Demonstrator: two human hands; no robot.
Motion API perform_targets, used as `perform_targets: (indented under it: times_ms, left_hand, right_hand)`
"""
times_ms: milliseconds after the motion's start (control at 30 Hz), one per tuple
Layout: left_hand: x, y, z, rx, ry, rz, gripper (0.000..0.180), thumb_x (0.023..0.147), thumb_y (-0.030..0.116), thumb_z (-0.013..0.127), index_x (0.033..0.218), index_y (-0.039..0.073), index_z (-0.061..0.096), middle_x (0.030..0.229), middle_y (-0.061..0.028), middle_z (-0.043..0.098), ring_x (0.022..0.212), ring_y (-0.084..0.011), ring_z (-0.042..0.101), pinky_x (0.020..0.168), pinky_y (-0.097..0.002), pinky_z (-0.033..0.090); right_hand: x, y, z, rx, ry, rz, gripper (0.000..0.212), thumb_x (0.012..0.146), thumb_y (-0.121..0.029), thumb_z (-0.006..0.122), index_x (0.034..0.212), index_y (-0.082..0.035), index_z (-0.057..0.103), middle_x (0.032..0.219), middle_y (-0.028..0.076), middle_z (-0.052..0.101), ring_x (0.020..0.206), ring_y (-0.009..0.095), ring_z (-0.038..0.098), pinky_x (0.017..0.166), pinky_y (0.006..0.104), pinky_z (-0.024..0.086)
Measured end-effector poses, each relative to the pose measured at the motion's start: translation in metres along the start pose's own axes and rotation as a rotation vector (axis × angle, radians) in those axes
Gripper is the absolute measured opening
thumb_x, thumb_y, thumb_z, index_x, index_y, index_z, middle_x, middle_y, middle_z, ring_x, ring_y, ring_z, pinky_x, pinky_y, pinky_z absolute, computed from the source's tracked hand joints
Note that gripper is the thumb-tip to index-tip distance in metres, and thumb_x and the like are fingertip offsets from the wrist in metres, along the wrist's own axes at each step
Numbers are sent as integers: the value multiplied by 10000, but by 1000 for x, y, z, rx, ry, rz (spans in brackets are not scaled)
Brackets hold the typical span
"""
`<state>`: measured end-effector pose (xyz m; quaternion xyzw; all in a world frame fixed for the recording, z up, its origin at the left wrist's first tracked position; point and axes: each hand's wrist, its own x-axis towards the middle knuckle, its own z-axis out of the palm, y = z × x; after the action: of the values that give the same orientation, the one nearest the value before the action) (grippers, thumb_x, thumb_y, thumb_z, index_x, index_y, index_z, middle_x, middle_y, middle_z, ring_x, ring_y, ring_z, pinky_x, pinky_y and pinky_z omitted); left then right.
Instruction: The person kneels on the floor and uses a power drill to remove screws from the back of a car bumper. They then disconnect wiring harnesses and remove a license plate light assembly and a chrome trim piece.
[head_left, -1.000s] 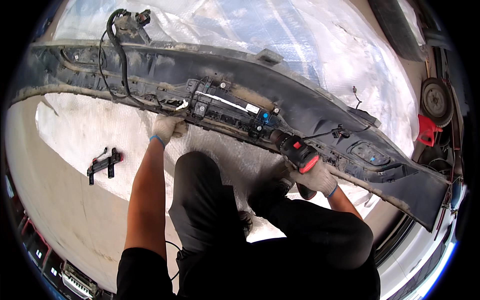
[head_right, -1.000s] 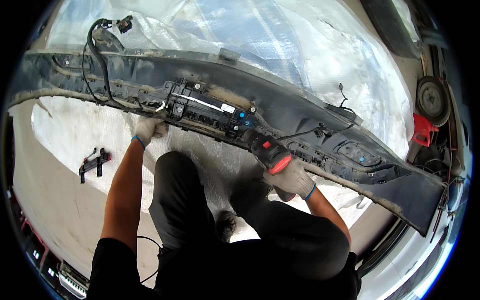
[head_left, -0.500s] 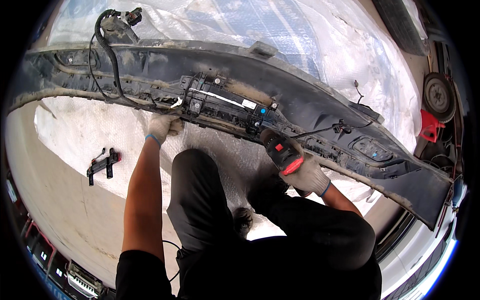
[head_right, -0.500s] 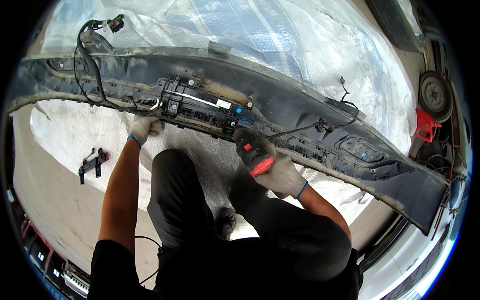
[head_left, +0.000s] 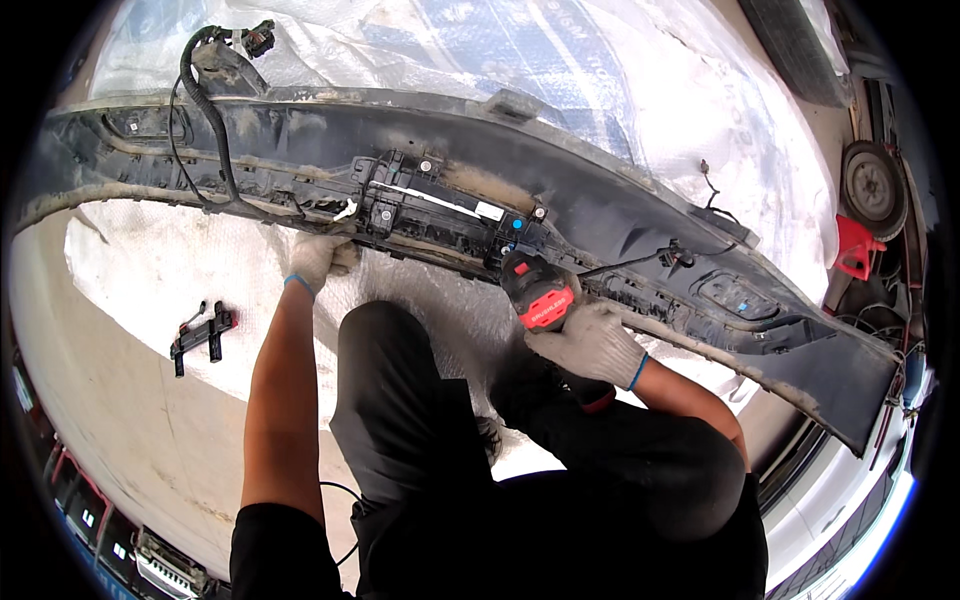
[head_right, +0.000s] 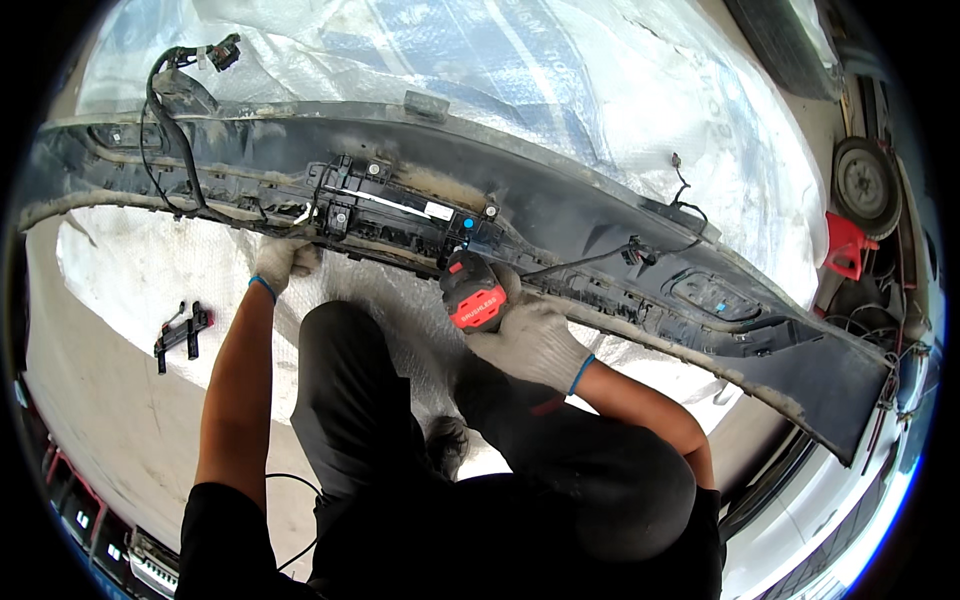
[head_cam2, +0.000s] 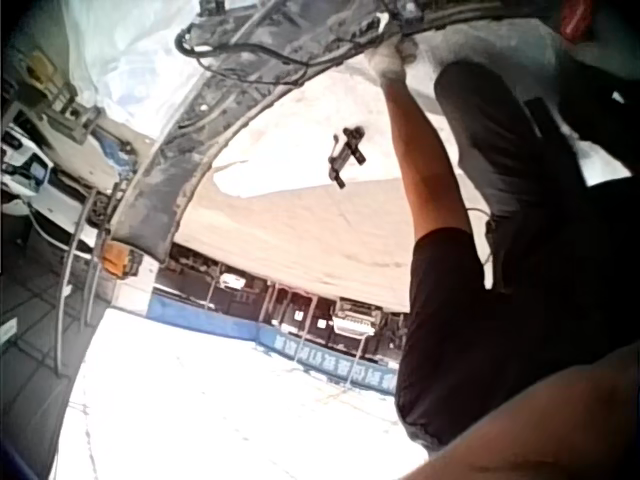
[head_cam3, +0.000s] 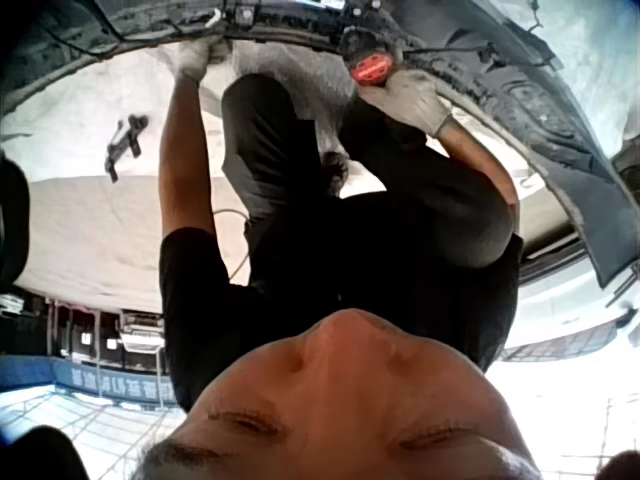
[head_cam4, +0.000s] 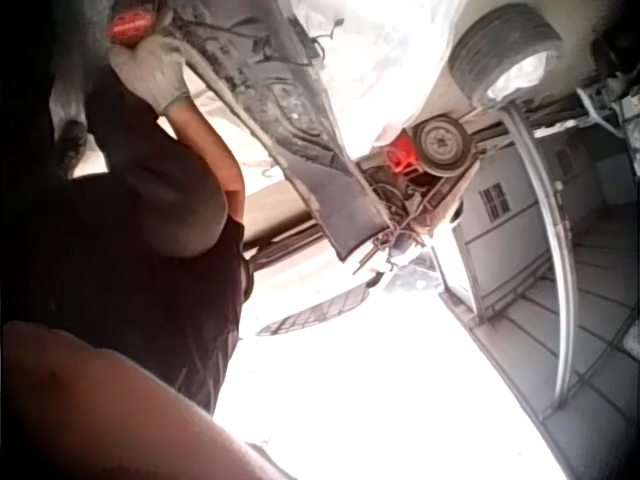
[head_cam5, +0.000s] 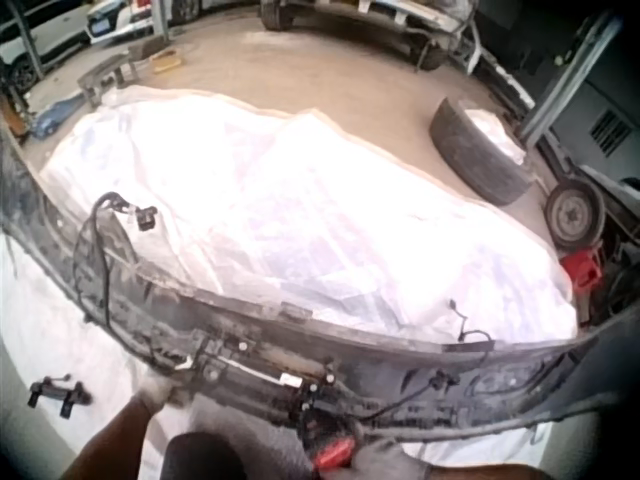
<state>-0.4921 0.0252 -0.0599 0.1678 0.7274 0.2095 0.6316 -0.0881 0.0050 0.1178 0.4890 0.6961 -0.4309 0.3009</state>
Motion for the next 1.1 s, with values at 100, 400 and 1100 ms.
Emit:
perform_targets:
  times_ms: [100, 400, 1100]
  left_hand:
    - [-1, 1, 1, 4, 12, -8, 117, 910, 142, 670, 1009, 83, 688, 725, -33, 655, 548, -174, 644, 450, -301, 497]
    - [-5, 4, 1, -66, -25, -6, 86, 894, 119, 663, 970, 93, 697, 688, -21, 643, 518, -155, 618, 431, -286, 464]
    - [-8, 10, 0, 5, 7, -11, 134, 868, 145, 694, 964, 55, 719, 743, -70, 692, 584, -191, 680, 461, -306, 509]
  right_hand:
    - [0, 10, 14, 209, 141, -24, 916, 927, -605, 566, 1472, 99, 350, 1216, 403, 570, 1024, 437, 693, 894, 440, 570]
    - [-10, 0, 13, 109, 212, -58, 939, 915, -514, 632, 1559, 38, 228, 1587, 264, 314, 1082, 394, 690, 883, 417, 582]
    - [-9, 14, 23, 356, 180, 158, 426, 838, -422, 712, 1035, -45, 691, 907, 190, 714, 904, 357, 716, 850, 447, 548]
